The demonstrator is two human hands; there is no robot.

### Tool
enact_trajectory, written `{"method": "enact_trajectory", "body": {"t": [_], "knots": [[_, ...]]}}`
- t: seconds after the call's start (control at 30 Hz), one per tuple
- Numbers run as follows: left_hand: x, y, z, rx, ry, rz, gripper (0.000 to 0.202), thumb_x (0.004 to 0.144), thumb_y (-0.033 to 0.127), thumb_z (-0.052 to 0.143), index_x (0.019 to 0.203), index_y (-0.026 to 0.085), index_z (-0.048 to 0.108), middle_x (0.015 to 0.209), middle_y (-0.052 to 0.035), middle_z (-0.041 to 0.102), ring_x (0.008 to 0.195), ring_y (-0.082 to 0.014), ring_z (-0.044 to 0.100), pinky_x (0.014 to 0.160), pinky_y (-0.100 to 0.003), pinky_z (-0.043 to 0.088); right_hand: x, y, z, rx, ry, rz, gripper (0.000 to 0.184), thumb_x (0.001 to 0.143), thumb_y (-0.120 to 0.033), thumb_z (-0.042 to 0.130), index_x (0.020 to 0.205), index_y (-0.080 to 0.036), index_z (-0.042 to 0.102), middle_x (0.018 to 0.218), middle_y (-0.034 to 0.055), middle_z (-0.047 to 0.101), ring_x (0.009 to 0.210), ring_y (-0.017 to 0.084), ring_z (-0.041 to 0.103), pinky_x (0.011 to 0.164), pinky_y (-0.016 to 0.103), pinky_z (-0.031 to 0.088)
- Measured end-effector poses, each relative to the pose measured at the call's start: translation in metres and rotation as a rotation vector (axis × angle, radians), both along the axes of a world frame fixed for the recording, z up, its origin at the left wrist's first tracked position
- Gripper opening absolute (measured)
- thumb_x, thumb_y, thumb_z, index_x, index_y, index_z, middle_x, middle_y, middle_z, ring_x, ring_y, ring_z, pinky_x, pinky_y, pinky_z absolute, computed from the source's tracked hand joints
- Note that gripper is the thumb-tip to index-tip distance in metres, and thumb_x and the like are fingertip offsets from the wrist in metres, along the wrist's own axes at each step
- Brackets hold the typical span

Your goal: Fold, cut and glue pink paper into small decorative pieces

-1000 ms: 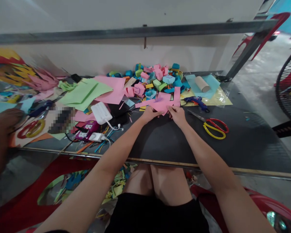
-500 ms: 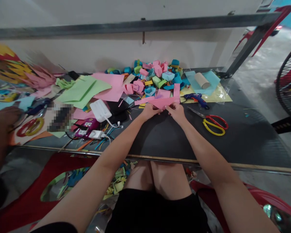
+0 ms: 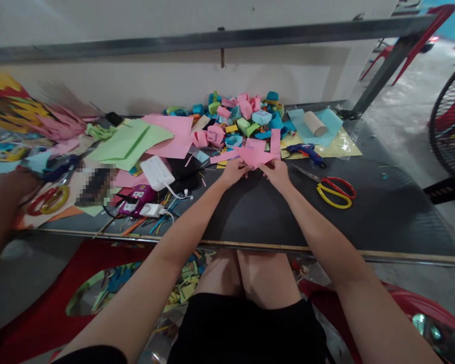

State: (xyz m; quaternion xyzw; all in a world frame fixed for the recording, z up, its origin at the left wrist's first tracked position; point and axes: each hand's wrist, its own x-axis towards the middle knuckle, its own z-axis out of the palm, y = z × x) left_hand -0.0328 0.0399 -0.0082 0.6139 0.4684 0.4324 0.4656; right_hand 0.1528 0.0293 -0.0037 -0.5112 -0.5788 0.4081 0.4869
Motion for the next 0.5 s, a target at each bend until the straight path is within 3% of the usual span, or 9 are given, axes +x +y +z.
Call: {"method": "enact_trajectory", "body": {"t": [0.23, 0.33, 0.5], "knots": [[-0.002, 0.000, -0.002, 0.043, -0.022, -0.034, 0.018, 0.082, 0.024, 0.075, 0.074, 0.016, 0.062, 0.060, 0.0024, 0.064, 0.046, -0.0068, 0.050, 0.055, -0.022, 0.039, 0.002, -0.006, 0.006, 0.026, -0.170, 0.050, 0.033, 0.078, -0.043, 0.074, 0.061, -0.016, 0.069, 0.050, 0.0027, 0.062, 0.043, 0.011, 0.053, 0.045, 0.025, 0.043], [-0.002, -0.004, 0.002, 0.047, 0.005, -0.015, 0.021, 0.082, 0.027, 0.075, 0.071, 0.016, 0.062, 0.056, 0.0041, 0.058, 0.045, -0.0063, 0.045, 0.053, -0.023, 0.035, 0.003, -0.006, 0.008, 0.034, -0.163, 0.049, 0.033, 0.076, -0.042, 0.077, 0.058, -0.017, 0.068, 0.050, 0.0034, 0.063, 0.044, 0.012, 0.053, 0.046, 0.025, 0.044], [-0.002, -0.007, 0.008, 0.065, 0.032, 0.033, 0.026, 0.079, 0.032, 0.078, 0.066, 0.017, 0.060, 0.055, 0.0050, 0.054, 0.051, -0.0073, 0.042, 0.055, -0.023, 0.033, 0.002, -0.007, 0.008, 0.015, -0.064, 0.053, 0.050, 0.074, -0.063, 0.076, 0.055, -0.018, 0.066, 0.045, 0.0023, 0.058, 0.040, 0.011, 0.049, 0.043, 0.025, 0.040]]}}
